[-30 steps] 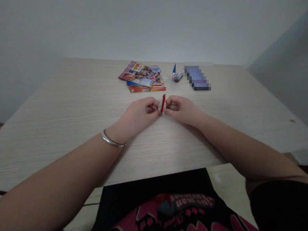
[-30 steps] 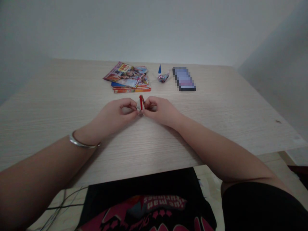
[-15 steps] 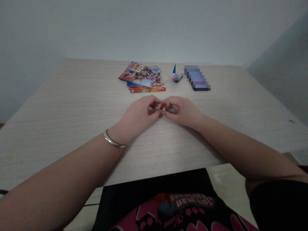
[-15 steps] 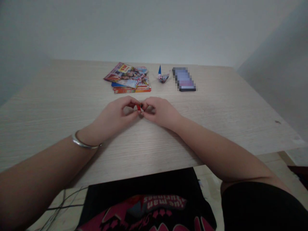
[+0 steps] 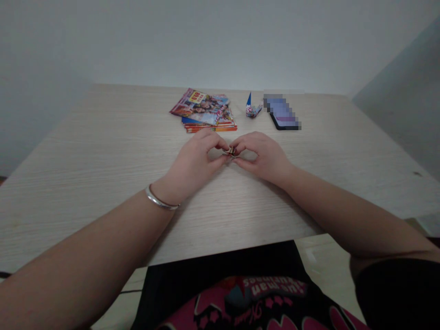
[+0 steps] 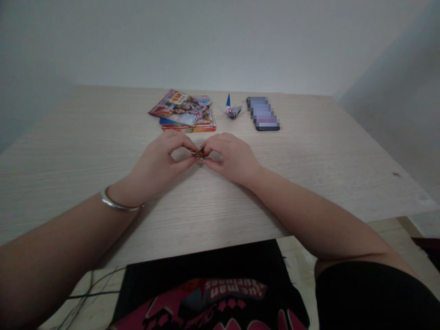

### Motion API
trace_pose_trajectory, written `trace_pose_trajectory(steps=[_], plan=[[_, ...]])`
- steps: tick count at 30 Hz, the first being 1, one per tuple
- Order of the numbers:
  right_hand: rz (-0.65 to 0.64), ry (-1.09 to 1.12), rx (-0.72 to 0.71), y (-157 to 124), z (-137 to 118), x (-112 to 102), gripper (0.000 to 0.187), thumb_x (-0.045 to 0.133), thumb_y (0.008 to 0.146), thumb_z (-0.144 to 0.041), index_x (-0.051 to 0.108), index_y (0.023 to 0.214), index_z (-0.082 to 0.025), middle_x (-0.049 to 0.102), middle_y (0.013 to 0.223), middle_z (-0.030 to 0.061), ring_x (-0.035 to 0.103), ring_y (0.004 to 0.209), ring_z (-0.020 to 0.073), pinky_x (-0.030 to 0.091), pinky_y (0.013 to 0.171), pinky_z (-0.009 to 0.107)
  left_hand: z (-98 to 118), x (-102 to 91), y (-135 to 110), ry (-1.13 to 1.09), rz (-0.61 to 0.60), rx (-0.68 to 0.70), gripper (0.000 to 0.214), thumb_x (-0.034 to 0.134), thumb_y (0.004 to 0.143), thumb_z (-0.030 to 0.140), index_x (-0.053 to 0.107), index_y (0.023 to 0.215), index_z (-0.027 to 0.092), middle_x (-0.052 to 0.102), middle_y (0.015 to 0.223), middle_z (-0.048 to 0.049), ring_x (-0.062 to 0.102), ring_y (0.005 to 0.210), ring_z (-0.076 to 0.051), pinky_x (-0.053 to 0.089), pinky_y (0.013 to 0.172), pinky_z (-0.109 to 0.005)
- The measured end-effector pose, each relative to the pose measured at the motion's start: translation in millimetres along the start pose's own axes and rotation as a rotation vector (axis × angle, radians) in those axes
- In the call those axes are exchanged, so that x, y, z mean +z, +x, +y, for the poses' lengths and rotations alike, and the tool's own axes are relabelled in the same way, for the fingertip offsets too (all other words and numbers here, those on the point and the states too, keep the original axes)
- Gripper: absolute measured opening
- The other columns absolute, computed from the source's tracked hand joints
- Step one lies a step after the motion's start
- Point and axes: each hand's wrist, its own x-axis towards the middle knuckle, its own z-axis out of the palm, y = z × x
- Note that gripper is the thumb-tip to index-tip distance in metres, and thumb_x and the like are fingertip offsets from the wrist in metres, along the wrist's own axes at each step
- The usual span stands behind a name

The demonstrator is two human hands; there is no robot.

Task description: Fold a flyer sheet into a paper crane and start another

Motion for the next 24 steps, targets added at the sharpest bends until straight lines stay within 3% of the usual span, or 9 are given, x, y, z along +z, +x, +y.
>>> trace_pose_trajectory(steps=[10,16,24], plan=[[0.070,-0.053,0.086,-2.9,-0.4,2.6,0.007,0.070,0.087,-0.026,0.066,0.092,-0.024,0.075,0.094,0.0031,0.066,0.092,0.0228,0.049,0.086,0.039,1.3,3.1,-2.9,-0.083,-0.009,-0.082,0.004,0.068,0.087,0.021,0.069,0.089,0.019,0.073,0.089,-0.0013,0.065,0.084,-0.017,0.049,0.080,-0.031],[0.032,-0.056,0.151,-1.2,-2.4,1.4,0.007,0.071,0.087,-0.024,0.064,0.089,-0.024,0.070,0.087,0.0015,0.060,0.087,0.0214,0.046,0.082,0.037,3.6,2.9,-1.9,-0.196,-0.012,-0.088,0.007,0.066,0.091,0.024,0.070,0.090,0.018,0.071,0.088,-0.0015,0.063,0.082,-0.016,0.048,0.078,-0.029],[0.028,0.141,0.242,2.6,-9.2,-0.3,0.011,0.075,0.083,-0.021,0.065,0.085,-0.022,0.069,0.083,0.0005,0.059,0.078,0.0168,0.045,0.075,0.033,7.2,1.3,-1.0,-0.251,-0.026,-0.166,0.018,0.064,0.090,0.029,0.067,0.075,0.019,0.062,0.070,0.0017,0.055,0.069,-0.014,0.040,0.064,-0.028]])
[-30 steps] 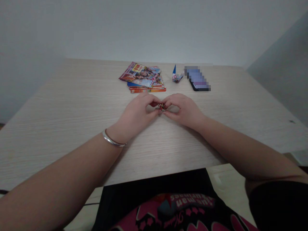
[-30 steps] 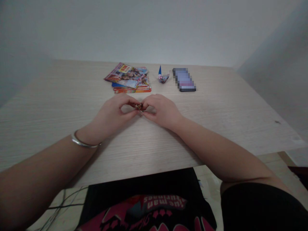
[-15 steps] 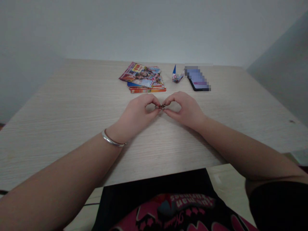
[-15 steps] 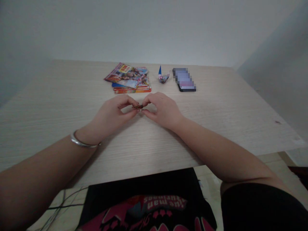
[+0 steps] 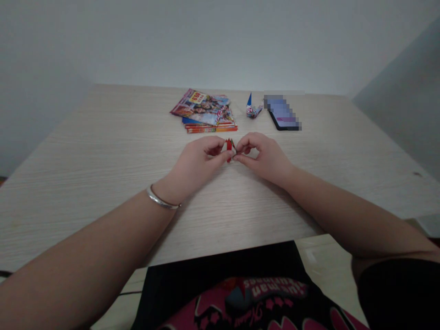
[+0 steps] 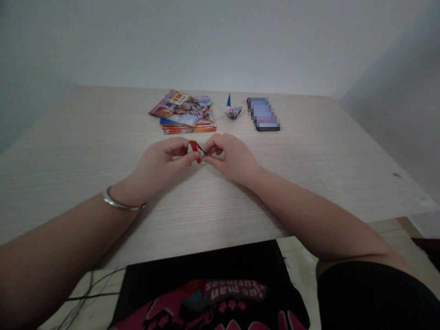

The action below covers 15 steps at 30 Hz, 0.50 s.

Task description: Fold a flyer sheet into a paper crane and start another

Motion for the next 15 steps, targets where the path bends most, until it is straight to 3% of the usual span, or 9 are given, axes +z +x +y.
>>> trace_pose_trajectory(steps=[7,11,15], plan=[[-0.100,0.153,0.179,1.2,-3.8,5.9,0.013,0.074,0.079,-0.026,0.065,0.087,-0.021,0.070,0.079,-0.0009,0.053,0.063,0.0118,0.041,0.061,0.028,-0.1,2.1,1.3,-0.119,0.065,-0.107,0.015,0.067,0.085,0.032,0.067,0.077,0.019,0.065,0.071,0.0002,0.056,0.067,-0.015,0.043,0.063,-0.028],[-0.147,0.250,0.211,0.1,-4.0,9.0,0.013,0.073,0.078,-0.028,0.065,0.085,-0.020,0.070,0.077,-0.0004,0.062,0.069,0.0135,0.048,0.067,0.029,-1.5,2.7,1.6,-0.167,0.075,-0.144,0.016,0.068,0.084,0.029,0.064,0.073,0.019,0.064,0.068,0.0001,0.055,0.065,-0.014,0.044,0.062,-0.027],[-0.204,0.324,0.240,0.6,-2.1,9.4,0.019,0.076,0.078,-0.036,0.065,0.079,-0.020,0.068,0.073,-0.0011,0.061,0.068,0.0135,0.049,0.068,0.030,-3.4,4.2,2.8,-0.211,0.078,-0.170,0.017,0.067,0.087,0.033,0.064,0.077,0.020,0.063,0.069,0.0001,0.055,0.064,-0.014,0.046,0.061,-0.027]])
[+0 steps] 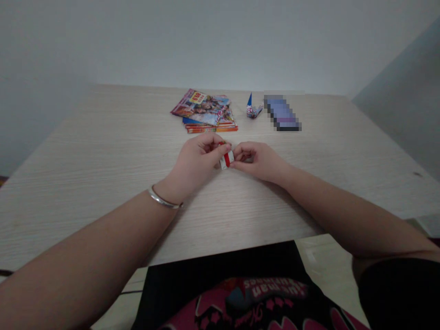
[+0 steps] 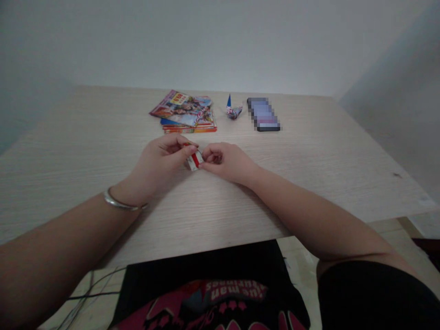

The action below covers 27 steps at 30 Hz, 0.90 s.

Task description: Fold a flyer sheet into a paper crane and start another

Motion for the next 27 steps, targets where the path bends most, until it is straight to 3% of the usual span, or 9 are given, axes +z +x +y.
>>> trace_pose_trajectory(steps=[5,8,11,17,23,27], plan=[[0.065,0.043,0.056,2,3,-7,0.021,0.078,0.078,-0.037,0.066,0.078,-0.020,0.068,0.069,-0.0016,0.058,0.063,0.0122,0.044,0.062,0.029,-8,4.6,3,-0.152,-0.141,-0.076,0.026,0.073,0.080,0.035,0.062,0.097,0.020,0.071,0.089,-0.0032,0.065,0.075,-0.015,0.052,0.068,-0.028],[0.096,0.033,0.076,1,5,-9,0.017,0.077,0.079,-0.033,0.066,0.077,-0.020,0.069,0.068,-0.0013,0.058,0.062,0.0123,0.045,0.061,0.029,-10,4.2,2,-0.057,-0.216,-0.102,0.021,0.072,0.081,0.037,0.060,0.088,0.020,0.069,0.081,-0.0020,0.064,0.072,-0.016,0.048,0.064,-0.028],[0.092,0.042,0.090,1,6,-9,0.019,0.078,0.078,-0.035,0.067,0.076,-0.020,0.070,0.069,-0.0002,0.060,0.064,0.0131,0.045,0.062,0.029,-8,0.6,0,0.120,-0.185,-0.061,0.018,0.066,0.085,0.033,0.058,0.074,0.021,0.064,0.070,0.0002,0.057,0.065,-0.015,0.040,0.058,-0.028],[0.027,0.107,0.089,3,9,-5,0.024,0.082,0.074,-0.038,0.066,0.078,-0.020,0.071,0.072,-0.0005,0.062,0.066,0.0131,0.049,0.063,0.029,-4,-2.4,1,0.295,-0.135,0.007,0.016,0.062,0.083,0.026,0.055,0.070,0.021,0.059,0.067,0.0012,0.052,0.065,-0.016,0.036,0.059,-0.030],[-0.015,0.026,0.088,1,5,-4,0.021,0.078,0.075,-0.033,0.062,0.070,-0.020,0.066,0.068,-0.0025,0.058,0.063,0.0119,0.047,0.063,0.029,-1,2.7,1,0.064,-0.148,0.029,0.010,0.062,0.082,0.030,0.061,0.082,0.020,0.062,0.079,0.0008,0.056,0.072,-0.015,0.045,0.064,-0.027],[-0.062,0.025,0.021,-2,5,-6,0.024,0.081,0.075,-0.036,0.063,0.073,-0.020,0.065,0.069,-0.0031,0.058,0.065,0.0121,0.048,0.065,0.029,-1,2.0,1,0.007,-0.153,-0.060,0.020,0.064,0.084,0.033,0.060,0.070,0.020,0.058,0.065,0.0017,0.049,0.060,-0.012,0.039,0.056,-0.026]])
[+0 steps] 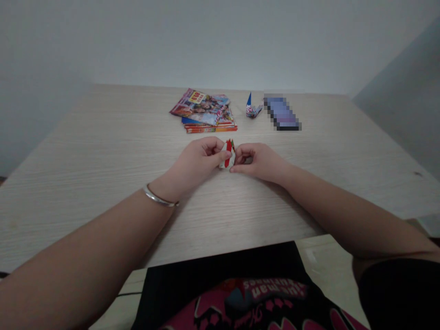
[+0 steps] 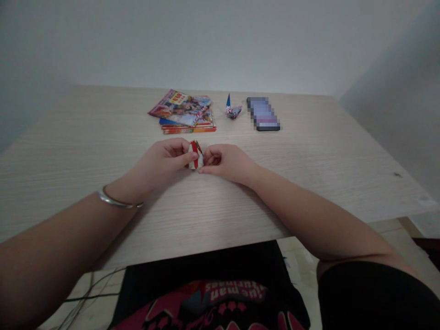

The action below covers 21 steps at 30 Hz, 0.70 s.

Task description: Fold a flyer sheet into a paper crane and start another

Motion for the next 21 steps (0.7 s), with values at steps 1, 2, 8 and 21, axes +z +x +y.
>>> trace_pose_trajectory(steps=[1,2,8,21], plan=[[0.004,0.025,-0.021,-1,1,-1,0.024,0.081,0.076,-0.038,0.065,0.078,-0.020,0.066,0.071,-0.0027,0.059,0.067,0.0124,0.048,0.066,0.029,-1,-0.2,0,-0.033,-0.005,-0.027,0.020,0.065,0.083,0.033,0.060,0.070,0.020,0.058,0.063,0.0022,0.048,0.057,-0.011,0.037,0.054,-0.025],[0.018,0.053,-0.040,-1,2,-3,0.024,0.080,0.078,-0.039,0.067,0.084,-0.020,0.067,0.074,-0.0020,0.060,0.069,0.0128,0.049,0.067,0.029,-2,-0.1,1,-0.071,-0.022,-0.049,0.019,0.067,0.082,0.033,0.060,0.071,0.020,0.058,0.062,0.0025,0.048,0.056,-0.010,0.036,0.053,-0.024],[0.148,0.183,-0.121,-1,7,-9,0.026,0.077,0.083,-0.039,0.067,0.100,-0.022,0.073,0.092,0.0015,0.067,0.085,0.0150,0.056,0.081,0.032,-5,3.2,2,-0.196,-0.093,-0.064,0.018,0.073,0.078,0.034,0.066,0.085,0.019,0.070,0.075,-0.0005,0.062,0.065,-0.013,0.049,0.062,-0.027],[0.202,-0.019,-0.213,-3,2,-10,0.013,0.072,0.081,-0.027,0.066,0.090,-0.021,0.069,0.084,0.0001,0.060,0.073,0.0132,0.052,0.072,0.031,5,2.5,-3,-0.147,-0.135,-0.067,0.009,0.070,0.081,0.024,0.065,0.077,0.019,0.062,0.066,0.0029,0.054,0.059,-0.011,0.044,0.058,-0.024]])
